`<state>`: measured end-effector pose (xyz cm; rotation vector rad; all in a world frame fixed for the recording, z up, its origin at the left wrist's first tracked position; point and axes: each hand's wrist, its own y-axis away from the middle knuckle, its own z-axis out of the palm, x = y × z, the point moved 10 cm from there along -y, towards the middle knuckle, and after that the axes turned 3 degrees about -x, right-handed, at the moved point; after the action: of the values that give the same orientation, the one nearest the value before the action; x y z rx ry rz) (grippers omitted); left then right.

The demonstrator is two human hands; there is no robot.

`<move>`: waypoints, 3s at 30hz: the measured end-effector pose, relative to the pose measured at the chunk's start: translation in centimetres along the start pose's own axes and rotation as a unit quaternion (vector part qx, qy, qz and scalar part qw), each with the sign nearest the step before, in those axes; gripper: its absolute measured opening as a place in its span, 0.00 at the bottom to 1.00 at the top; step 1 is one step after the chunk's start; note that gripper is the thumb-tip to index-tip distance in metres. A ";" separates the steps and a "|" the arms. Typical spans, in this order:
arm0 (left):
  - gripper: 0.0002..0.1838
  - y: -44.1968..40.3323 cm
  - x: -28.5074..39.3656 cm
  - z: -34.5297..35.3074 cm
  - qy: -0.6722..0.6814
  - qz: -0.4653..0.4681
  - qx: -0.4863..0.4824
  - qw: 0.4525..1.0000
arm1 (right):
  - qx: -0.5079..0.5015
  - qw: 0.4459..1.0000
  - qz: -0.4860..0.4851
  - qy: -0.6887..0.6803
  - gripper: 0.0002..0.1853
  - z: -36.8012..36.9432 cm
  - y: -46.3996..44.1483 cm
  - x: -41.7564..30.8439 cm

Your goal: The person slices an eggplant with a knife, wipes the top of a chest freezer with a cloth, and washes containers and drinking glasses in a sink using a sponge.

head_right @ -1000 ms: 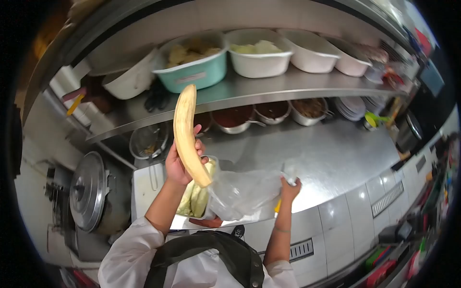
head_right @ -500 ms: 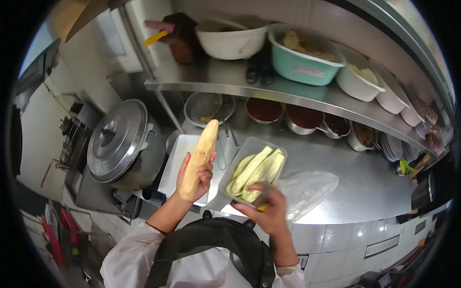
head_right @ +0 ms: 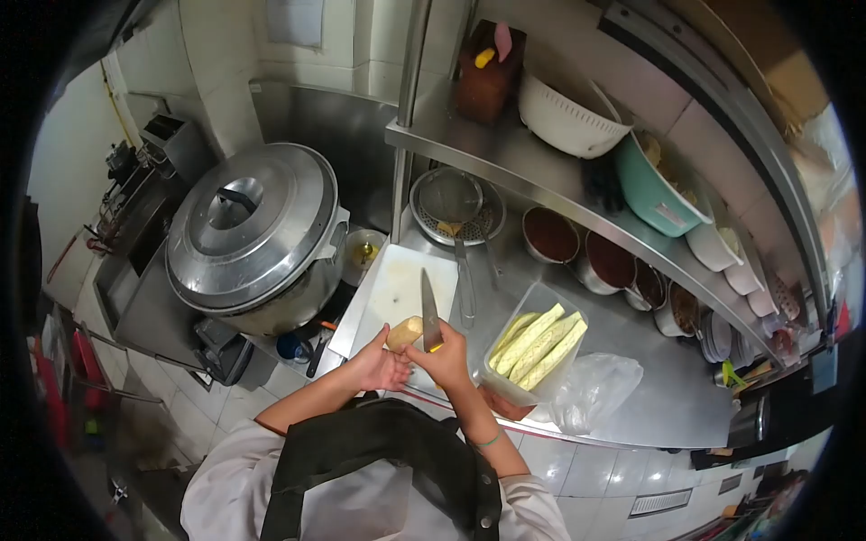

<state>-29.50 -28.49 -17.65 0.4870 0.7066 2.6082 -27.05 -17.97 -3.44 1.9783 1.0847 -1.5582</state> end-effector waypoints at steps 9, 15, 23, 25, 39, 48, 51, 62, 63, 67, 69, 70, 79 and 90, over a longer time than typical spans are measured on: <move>0.14 6.5 11.0 2.7 -0.515 0.598 0.245 0.562 | 0.207 0.976 0.066 0.017 0.17 0.4 0.7 5.9; 0.21 0.0 13.6 1.0 -0.338 0.579 0.123 0.732 | 0.146 0.983 -0.088 0.071 0.21 -0.1 0.2 1.8; 0.26 -0.5 16.8 0.5 -0.358 0.558 0.084 0.744 | 0.024 0.987 0.129 0.087 0.08 -2.4 2.2 3.2; 0.26 -0.8 16.9 1.0 -0.355 0.566 0.070 0.741 | 0.028 0.978 0.058 0.199 0.06 -2.0 1.8 2.2; 0.26 -0.5 17.2 0.1 -0.374 0.545 0.100 0.744 | -0.012 0.964 -0.016 0.266 0.06 -0.2 0.8 0.3; 0.27 -1.1 16.9 1.6 -0.407 0.546 0.098 0.726 | -0.037 0.953 0.013 0.299 0.08 -0.6 0.2 0.2; 0.27 -1.7 17.2 0.5 -0.349 0.542 0.079 0.760 | -0.060 0.944 0.033 0.323 0.08 -0.8 0.9 1.2; 0.26 -2.2 16.3 0.3 -0.424 0.552 0.112 0.709 | -0.056 0.948 0.000 0.314 0.07 -0.5 2.0 3.6; 0.26 -2.3 15.8 0.3 -0.410 0.552 0.116 0.717 | -0.058 0.951 0.004 0.305 0.07 -0.4 2.0 3.7; 0.27 -2.3 16.3 0.3 -0.386 0.549 0.109 0.734 | -0.077 0.950 0.022 0.302 0.07 -0.1 2.0 4.4; 0.27 -1.9 15.9 1.3 -0.369 0.533 0.097 0.755 | -0.079 0.949 0.035 0.303 0.07 -0.2 2.4 4.8; 0.27 -2.0 15.6 1.7 -0.383 0.533 0.092 0.749 | -0.072 0.952 0.037 0.296 0.08 -0.4 2.6 4.8; 0.28 -3.0 13.5 1.2 -0.343 0.545 0.095 0.759 | -0.058 0.953 0.019 0.296 0.06 -0.1 2.3 4.8; 0.18 2.4 14.8 9.9 -0.547 0.654 0.099 0.513 | -0.005 0.958 0.021 0.287 0.06 -1.9 2.7 5.9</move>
<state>-38.73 -19.73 -4.99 3.3463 0.0013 2.0750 -23.28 -16.31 -8.87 2.5051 1.2348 -0.9618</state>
